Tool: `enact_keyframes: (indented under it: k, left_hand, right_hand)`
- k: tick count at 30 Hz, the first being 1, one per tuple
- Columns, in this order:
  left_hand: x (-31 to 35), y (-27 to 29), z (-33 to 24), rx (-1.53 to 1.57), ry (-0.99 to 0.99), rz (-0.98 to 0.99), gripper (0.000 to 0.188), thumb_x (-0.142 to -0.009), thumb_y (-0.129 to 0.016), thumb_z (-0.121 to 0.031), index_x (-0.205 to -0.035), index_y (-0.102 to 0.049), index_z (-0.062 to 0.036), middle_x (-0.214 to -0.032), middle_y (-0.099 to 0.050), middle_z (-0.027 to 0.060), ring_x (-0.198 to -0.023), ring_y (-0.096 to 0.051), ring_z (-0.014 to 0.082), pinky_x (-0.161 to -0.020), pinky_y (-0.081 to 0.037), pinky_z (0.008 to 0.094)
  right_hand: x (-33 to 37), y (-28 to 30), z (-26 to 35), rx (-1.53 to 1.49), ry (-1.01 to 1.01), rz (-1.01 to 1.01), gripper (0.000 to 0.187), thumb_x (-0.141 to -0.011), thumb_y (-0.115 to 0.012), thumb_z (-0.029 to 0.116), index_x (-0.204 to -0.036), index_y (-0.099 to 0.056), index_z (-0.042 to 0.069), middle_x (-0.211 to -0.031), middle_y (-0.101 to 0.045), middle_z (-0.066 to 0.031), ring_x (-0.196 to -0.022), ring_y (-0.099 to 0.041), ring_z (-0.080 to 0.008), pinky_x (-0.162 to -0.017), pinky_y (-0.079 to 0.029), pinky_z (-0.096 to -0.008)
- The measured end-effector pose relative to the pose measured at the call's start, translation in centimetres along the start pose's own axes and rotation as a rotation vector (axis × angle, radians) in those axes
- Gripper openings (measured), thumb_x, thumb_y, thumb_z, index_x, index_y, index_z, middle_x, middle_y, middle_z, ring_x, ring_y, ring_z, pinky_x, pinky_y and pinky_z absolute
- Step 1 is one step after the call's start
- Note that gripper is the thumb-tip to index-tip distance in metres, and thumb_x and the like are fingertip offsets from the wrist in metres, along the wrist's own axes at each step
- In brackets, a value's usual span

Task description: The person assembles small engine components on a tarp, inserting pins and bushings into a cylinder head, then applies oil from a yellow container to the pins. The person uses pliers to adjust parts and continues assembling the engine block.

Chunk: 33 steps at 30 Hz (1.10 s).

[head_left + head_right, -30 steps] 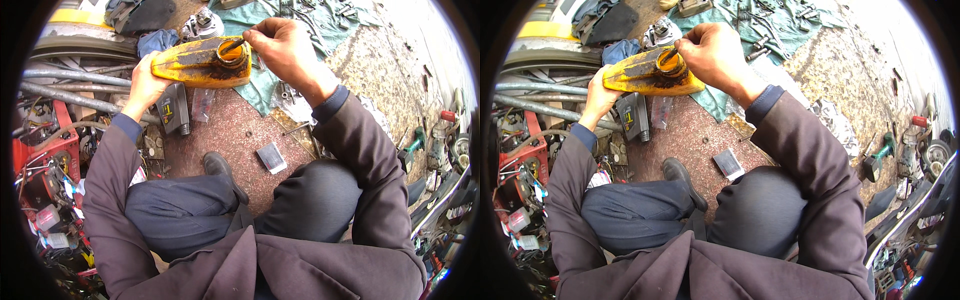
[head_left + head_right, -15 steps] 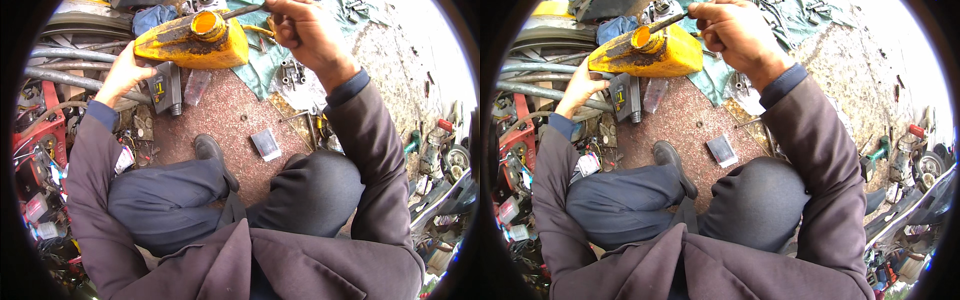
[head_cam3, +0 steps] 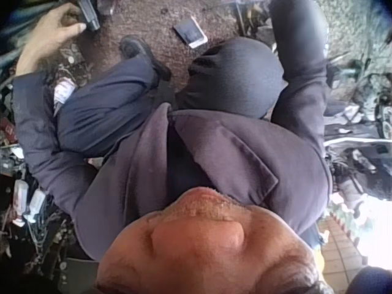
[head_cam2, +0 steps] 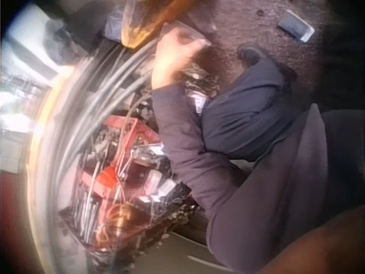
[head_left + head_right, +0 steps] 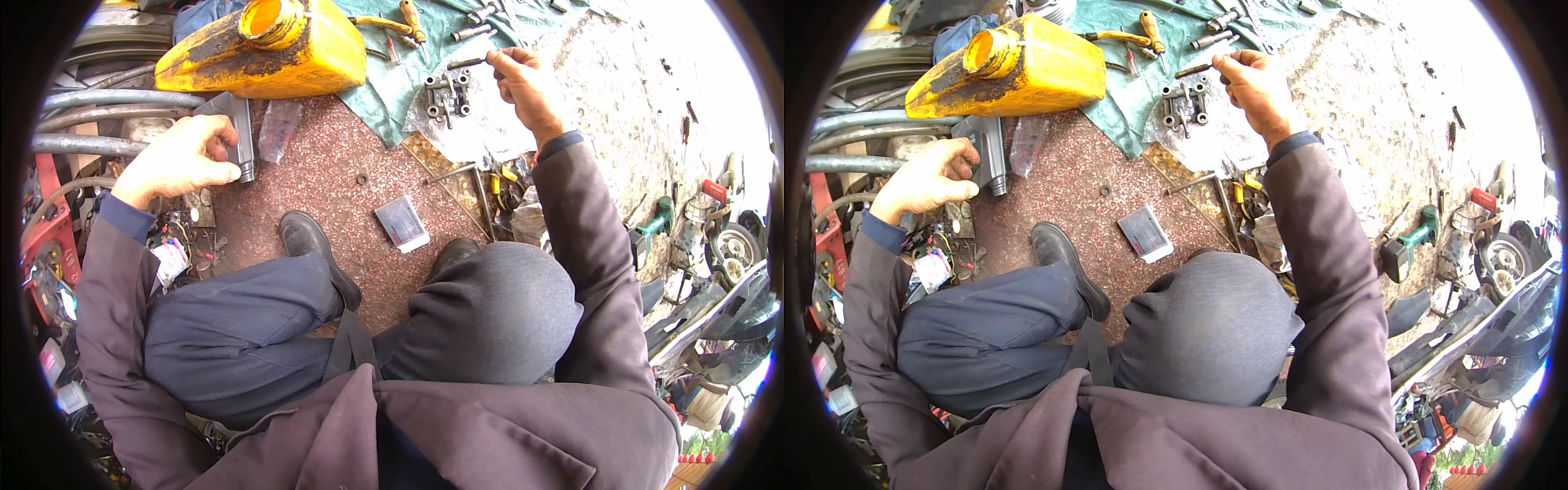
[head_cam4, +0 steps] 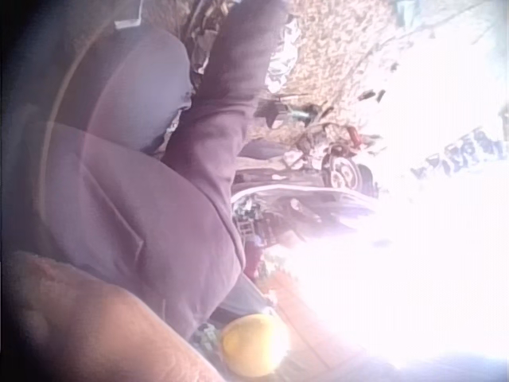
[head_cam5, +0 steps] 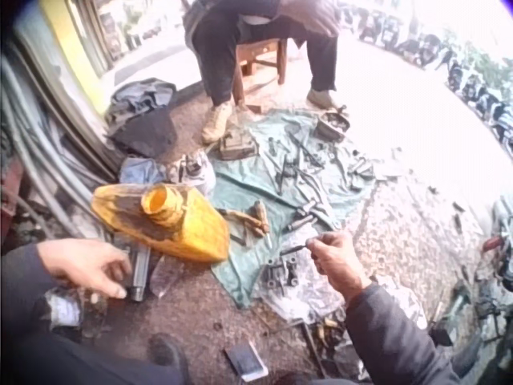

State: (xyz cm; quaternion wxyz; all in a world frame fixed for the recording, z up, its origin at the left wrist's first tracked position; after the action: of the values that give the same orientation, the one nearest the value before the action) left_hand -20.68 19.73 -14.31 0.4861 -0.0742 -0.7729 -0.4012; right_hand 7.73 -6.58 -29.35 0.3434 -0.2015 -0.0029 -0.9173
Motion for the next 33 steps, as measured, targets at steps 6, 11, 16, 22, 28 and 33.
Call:
enact_keyframes:
  k: [6,11,16,22,28,33]
  left_hand:
    - [-0.8,-0.5,0.9,0.048,-0.013,-0.001,0.041,-0.073,-0.075,-0.013,-0.107,-0.058,0.0008,-0.085,-0.06,0.0081,-0.079,-0.059,0.0165,-0.073,-0.051,0.0315]
    - [-0.8,-0.4,0.9,0.111,-0.034,-0.026,0.046,-0.072,-0.075,-0.021,-0.108,-0.06,0.0032,-0.082,-0.064,0.0125,-0.077,-0.063,0.0204,-0.07,-0.051,0.0339]
    - [-0.9,-0.1,0.3,0.044,-0.027,-0.04,0.041,-0.073,-0.075,-0.014,-0.108,-0.058,0.0013,-0.084,-0.06,0.008,-0.078,-0.058,0.0146,-0.07,-0.05,0.0294]
    - [-1.0,-0.4,-0.2,0.008,-0.028,-0.033,0.043,-0.073,-0.075,-0.018,-0.108,-0.059,0.0015,-0.085,-0.063,0.0107,-0.079,-0.062,0.0192,-0.071,-0.051,0.0328]
    - [-1.3,-1.2,-1.0,-0.02,-0.075,0.006,0.04,-0.073,-0.074,-0.015,-0.107,-0.058,0.0015,-0.083,-0.062,0.0096,-0.077,-0.059,0.0172,-0.069,-0.05,0.0321]
    - [-1.5,-1.5,-2.1,-0.017,-0.103,0.008,0.038,-0.074,-0.072,-0.011,-0.106,-0.057,0.0021,-0.078,-0.06,0.0076,-0.071,-0.057,0.0146,-0.066,-0.05,0.031]
  right_hand:
    - [-1.8,2.3,-4.6,0.339,-0.012,-0.119,0.029,-0.088,-0.07,0.027,-0.088,-0.07,-0.002,-0.068,-0.062,-0.0023,-0.059,-0.054,-0.0094,-0.054,-0.043,-0.0263]
    - [-2.5,2.5,-4.9,0.498,0.08,-0.15,0.028,-0.089,-0.069,0.027,-0.088,-0.069,-0.001,-0.068,-0.06,0.0005,-0.057,-0.048,-0.0063,-0.051,-0.039,-0.0243]
    - [-2.3,1.8,-4.2,0.469,0.083,-0.119,0.026,-0.09,-0.069,0.027,-0.086,-0.068,0.001,-0.067,-0.057,0.0026,-0.056,-0.046,-0.0044,-0.05,-0.037,-0.0228]
    - [-2.3,-0.1,-2.7,0.714,0.126,-0.054,0.034,-0.088,-0.066,0.034,-0.099,-0.073,0.003,-0.087,-0.073,-0.0156,-0.08,-0.07,-0.0241,-0.078,-0.053,-0.0346]
    - [-1.7,-1.7,-1.3,0.934,0.229,-0.101,0.033,-0.089,-0.068,0.031,-0.096,-0.071,-0.001,-0.076,-0.07,-0.0095,-0.07,-0.063,-0.0136,-0.067,-0.05,-0.0312]
    - [-1.0,-1.5,-0.9,0.903,0.228,-0.095,0.031,-0.09,-0.067,0.029,-0.096,-0.071,-0.001,-0.075,-0.069,-0.0076,-0.068,-0.061,-0.012,-0.065,-0.049,-0.0302]
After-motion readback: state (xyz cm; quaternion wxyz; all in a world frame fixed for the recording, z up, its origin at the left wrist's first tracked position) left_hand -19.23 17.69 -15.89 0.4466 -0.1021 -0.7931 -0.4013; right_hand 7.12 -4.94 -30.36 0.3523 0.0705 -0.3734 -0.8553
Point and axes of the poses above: each hand's wrist, its own x-axis away from the middle knuckle, its own y-axis out of the back of the hand, z = x × y, the point moved 10 cm from there along -x, towards the middle knuckle
